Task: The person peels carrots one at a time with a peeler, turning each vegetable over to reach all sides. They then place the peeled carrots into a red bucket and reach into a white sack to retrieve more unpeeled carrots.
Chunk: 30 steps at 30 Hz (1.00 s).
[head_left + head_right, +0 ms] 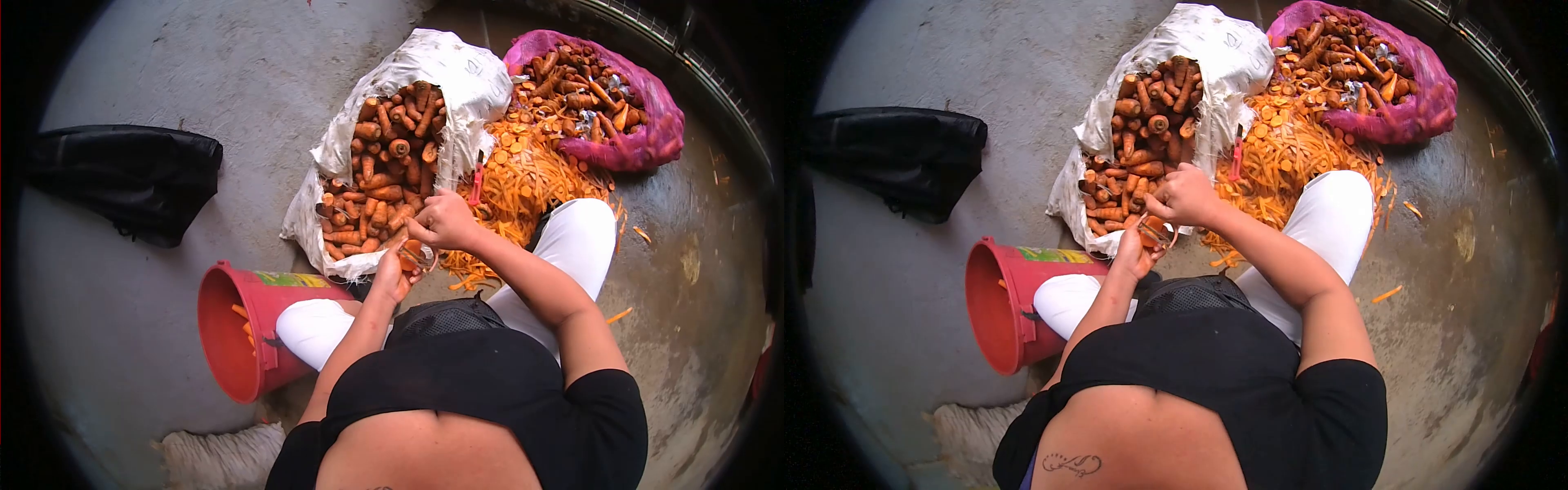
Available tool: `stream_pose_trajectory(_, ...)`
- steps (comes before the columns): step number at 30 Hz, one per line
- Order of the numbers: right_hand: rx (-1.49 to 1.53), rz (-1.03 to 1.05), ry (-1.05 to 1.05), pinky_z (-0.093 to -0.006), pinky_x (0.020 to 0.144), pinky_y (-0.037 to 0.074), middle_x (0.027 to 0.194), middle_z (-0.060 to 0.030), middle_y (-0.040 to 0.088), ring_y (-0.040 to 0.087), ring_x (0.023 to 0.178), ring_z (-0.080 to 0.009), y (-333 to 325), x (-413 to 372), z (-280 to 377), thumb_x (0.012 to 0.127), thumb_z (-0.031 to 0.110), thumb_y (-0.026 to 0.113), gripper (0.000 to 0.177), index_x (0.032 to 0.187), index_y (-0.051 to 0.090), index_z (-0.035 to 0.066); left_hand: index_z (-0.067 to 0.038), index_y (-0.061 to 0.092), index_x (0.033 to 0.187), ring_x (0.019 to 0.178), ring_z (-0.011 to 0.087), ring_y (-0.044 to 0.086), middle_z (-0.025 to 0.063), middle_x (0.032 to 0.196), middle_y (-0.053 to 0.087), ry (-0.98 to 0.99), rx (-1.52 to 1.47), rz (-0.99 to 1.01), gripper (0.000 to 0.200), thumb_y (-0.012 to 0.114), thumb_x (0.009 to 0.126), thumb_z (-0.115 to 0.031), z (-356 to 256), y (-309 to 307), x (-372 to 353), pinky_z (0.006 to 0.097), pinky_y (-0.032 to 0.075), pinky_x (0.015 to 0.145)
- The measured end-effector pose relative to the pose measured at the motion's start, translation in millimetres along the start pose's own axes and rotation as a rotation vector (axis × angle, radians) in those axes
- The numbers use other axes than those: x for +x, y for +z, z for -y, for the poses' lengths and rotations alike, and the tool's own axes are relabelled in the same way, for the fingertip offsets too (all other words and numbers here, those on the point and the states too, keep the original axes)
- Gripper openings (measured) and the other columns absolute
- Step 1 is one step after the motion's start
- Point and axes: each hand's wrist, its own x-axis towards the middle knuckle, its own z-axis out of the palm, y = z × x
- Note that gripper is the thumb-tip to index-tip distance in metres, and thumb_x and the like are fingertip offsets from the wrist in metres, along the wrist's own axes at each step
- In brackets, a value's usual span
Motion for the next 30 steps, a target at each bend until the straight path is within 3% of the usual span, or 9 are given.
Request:
stream_pose_trajectory(9,-0.154,0.080,0.192,-0.0368,0.061,0.041,0.052,-0.0096,0.058,0.053,0.050,-0.0266,5,4,-38,0.085,0.040,0.052,0.045,0.052,0.066,0.012,-0.005,0.050,0.107,0.046,0.0110,0.045,0.0066,0.071,0.056,0.076,0.125,0.124,0.032,0.038,0.099,-0.034,-2,8,-10,0.0218,0.032,0.037)
stream_pose_trajectory(14,-0.590,0.363,0.894,-0.0372,0.062,0.043,0.053,-0.0020,0.049,0.044,0.048,-0.0167,-34,7,-90,0.095,0.042,0.039,0.044,0.071,0.066,0.016,-0.003,0.046,0.117,0.049,0.0105,0.044,0.0059,0.072,0.051,0.056,0.039,0.263,0.036,0.040,0.099,-0.034,-3,5,-20,0.0213,0.034,0.041)
stream_pose_trajectory(16,-0.429,0.149,1.077,-0.0365,0.061,0.044,0.058,0.0000,0.050,0.041,0.046,-0.0152,-21,-10,-136,0.091,0.057,0.043,0.049,0.091,0.069,0.015,-0.001,0.044,0.120,0.048,0.0110,0.042,0.0052,0.071,0.049,-0.014,-0.165,0.172,0.040,0.038,0.099,-0.035,-11,18,-28,0.0217,0.034,0.042)
stream_pose_trajectory(18,0.512,-0.094,1.200,-0.0329,0.058,0.043,0.061,0.0021,0.048,0.040,0.047,-0.0125,-22,-5,-129,0.085,0.069,0.043,0.062,0.107,0.064,0.014,0.000,0.043,0.124,0.048,0.0114,0.042,0.0043,0.069,0.048,-0.076,-0.337,0.213,0.045,0.036,0.100,-0.037,-13,18,-29,0.0218,0.034,0.043)
stream_pose_trajectory(22,1.200,-0.187,0.997,-0.0252,0.050,0.037,0.064,0.0055,0.044,0.036,0.048,-0.0061,-27,4,-96,0.075,0.082,0.042,0.082,0.117,0.056,0.012,0.001,0.041,0.131,0.046,0.0119,0.042,0.0024,0.063,0.046,-0.094,-0.460,0.534,0.054,0.033,0.099,-0.042,-7,-3,-18,0.0223,0.032,0.042)
stream_pose_trajectory(23,1.338,-0.029,0.991,-0.0192,0.044,0.028,0.061,0.0073,0.036,0.029,0.046,-0.0056,-30,2,-98,0.078,0.077,0.047,0.073,0.116,0.053,0.015,0.001,0.041,0.131,0.045,0.0120,0.042,0.0020,0.061,0.045,-0.072,-0.450,0.609,0.056,0.033,0.099,-0.044,-5,-7,-15,0.0225,0.032,0.042)
stream_pose_trajectory(26,1.438,0.193,0.871,-0.0194,0.046,0.031,0.060,0.0073,0.037,0.031,0.047,-0.0052,-27,-3,-99,0.081,0.068,0.054,0.062,0.111,0.052,0.013,0.001,0.041,0.131,0.043,0.0127,0.042,0.0013,0.056,0.044,-0.057,-0.423,0.651,0.057,0.033,0.099,-0.046,-5,-15,-12,0.0234,0.031,0.041)
stream_pose_trajectory(27,1.438,0.233,0.884,-0.0238,0.047,0.038,0.061,0.0053,0.044,0.038,0.049,-0.0081,-31,-5,-98,0.086,0.049,0.062,0.045,0.105,0.057,0.009,0.001,0.042,0.130,0.042,0.0129,0.042,0.0011,0.054,0.043,-0.055,-0.420,0.653,0.057,0.032,0.099,-0.046,-6,-16,-13,0.0236,0.031,0.041)
stream_pose_trajectory(30,-0.280,0.643,0.646,-0.0282,0.048,0.042,0.066,0.0017,0.054,0.046,0.052,-0.0108,17,-22,-140,0.087,0.033,0.063,0.028,0.097,0.063,0.006,0.001,0.045,0.126,0.043,0.0140,0.045,0.0020,0.055,0.045,-0.043,-0.423,0.671,0.054,0.033,0.099,-0.045,-7,-19,-17,0.0239,0.033,0.042)
